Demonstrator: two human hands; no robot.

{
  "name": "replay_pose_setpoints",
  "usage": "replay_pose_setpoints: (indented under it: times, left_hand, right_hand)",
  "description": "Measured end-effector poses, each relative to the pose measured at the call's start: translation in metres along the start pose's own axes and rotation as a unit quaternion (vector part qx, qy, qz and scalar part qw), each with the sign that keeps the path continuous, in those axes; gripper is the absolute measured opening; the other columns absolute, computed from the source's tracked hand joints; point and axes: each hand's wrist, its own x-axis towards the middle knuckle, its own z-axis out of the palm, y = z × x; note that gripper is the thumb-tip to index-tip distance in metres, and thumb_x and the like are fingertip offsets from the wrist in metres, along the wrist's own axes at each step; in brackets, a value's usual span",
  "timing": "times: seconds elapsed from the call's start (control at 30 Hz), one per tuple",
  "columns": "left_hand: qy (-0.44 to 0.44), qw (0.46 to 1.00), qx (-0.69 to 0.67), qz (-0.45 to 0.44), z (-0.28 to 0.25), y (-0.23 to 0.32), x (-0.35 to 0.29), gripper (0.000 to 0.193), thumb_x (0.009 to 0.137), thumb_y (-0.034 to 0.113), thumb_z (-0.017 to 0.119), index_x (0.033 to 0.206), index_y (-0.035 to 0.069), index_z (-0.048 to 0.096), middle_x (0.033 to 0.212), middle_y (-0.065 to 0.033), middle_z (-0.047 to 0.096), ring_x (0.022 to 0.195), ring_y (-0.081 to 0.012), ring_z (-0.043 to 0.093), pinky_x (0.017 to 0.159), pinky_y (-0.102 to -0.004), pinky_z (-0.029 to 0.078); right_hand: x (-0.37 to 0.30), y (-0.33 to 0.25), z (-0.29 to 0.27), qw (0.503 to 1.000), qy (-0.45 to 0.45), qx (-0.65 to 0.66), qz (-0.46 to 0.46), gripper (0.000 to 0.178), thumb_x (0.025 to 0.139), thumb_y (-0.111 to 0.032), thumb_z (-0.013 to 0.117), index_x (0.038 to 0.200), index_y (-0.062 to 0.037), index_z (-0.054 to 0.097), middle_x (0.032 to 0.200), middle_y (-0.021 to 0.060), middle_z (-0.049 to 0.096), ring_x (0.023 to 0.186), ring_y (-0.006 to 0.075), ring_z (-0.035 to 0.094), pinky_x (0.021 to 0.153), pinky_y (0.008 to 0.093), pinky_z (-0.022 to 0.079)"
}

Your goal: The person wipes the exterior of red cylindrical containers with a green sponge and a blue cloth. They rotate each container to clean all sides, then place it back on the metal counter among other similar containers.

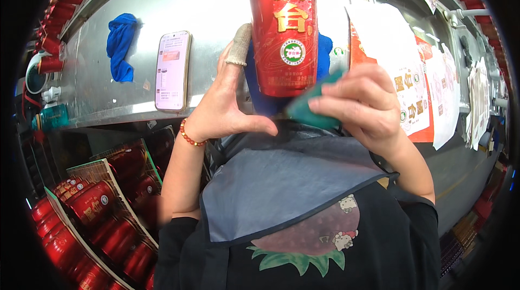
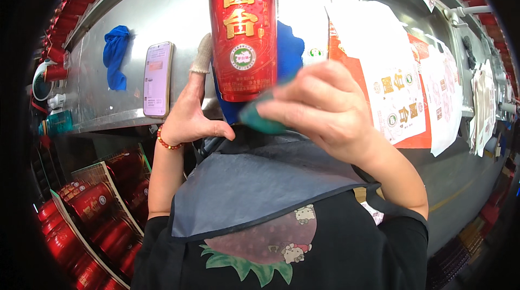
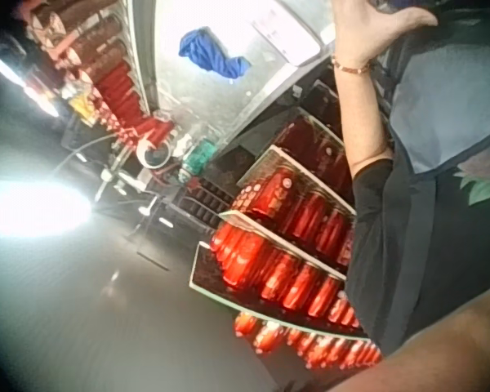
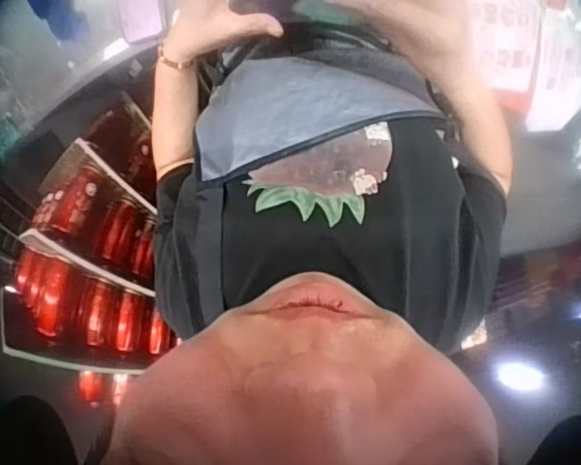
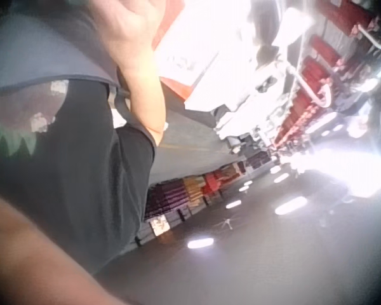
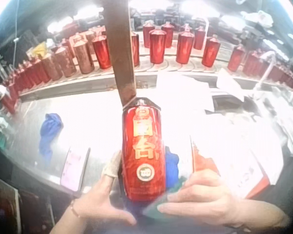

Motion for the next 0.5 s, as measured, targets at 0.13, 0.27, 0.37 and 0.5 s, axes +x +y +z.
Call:
replay_pose_setpoints:
  times: [0.13,0.27,0.37,0.5]
  left_hand:
    - [0.050,0.997,0.042,-0.030,0.005,0.003,0.005,0.147,0.057,0.048,0.099,0.162,-0.004,0.011,0.164,-0.0253,0.025,0.154,-0.0390,0.024,0.126,-0.0450,0.023]
    - [0.102,0.993,0.032,-0.041,0.017,0.009,0.019,0.139,0.062,0.042,0.099,0.160,-0.008,0.015,0.159,-0.0270,0.035,0.149,-0.0384,0.035,0.122,-0.0439,0.032]
    - [0.146,0.989,0.010,-0.009,0.023,0.011,0.025,0.124,0.068,0.035,0.096,0.158,-0.009,0.023,0.153,-0.0274,0.043,0.144,-0.0368,0.045,0.118,-0.0419,0.039]
    - [0.164,0.985,0.030,-0.039,0.028,0.029,0.023,0.117,0.071,0.023,0.094,0.159,-0.007,0.024,0.154,-0.0220,0.046,0.143,-0.0320,0.047,0.119,-0.0403,0.038]
  right_hand:
    - [0.013,-0.003,-0.016,0.994,-0.004,0.021,0.107,0.037,0.071,-0.003,0.078,0.107,-0.0123,0.077,0.081,0.0029,0.064,0.077,0.0227,0.059,0.071,0.0347,0.050]
    - [0.027,0.019,0.006,0.992,0.093,-0.076,0.031,0.035,0.075,-0.002,0.077,0.109,-0.0117,0.076,0.082,0.0035,0.064,0.075,0.0245,0.058,0.068,0.0350,0.048]
    - [0.002,-0.003,0.003,1.000,0.006,-0.004,-0.006,0.042,0.065,0.007,0.077,0.105,-0.0061,0.078,0.085,0.0070,0.065,0.079,0.0244,0.061,0.073,0.0352,0.050]
    - [0.011,-0.009,-0.007,0.991,0.068,-0.033,0.106,0.038,0.071,0.008,0.080,0.107,-0.0026,0.077,0.082,0.0069,0.064,0.075,0.0215,0.060,0.065,0.0331,0.049]
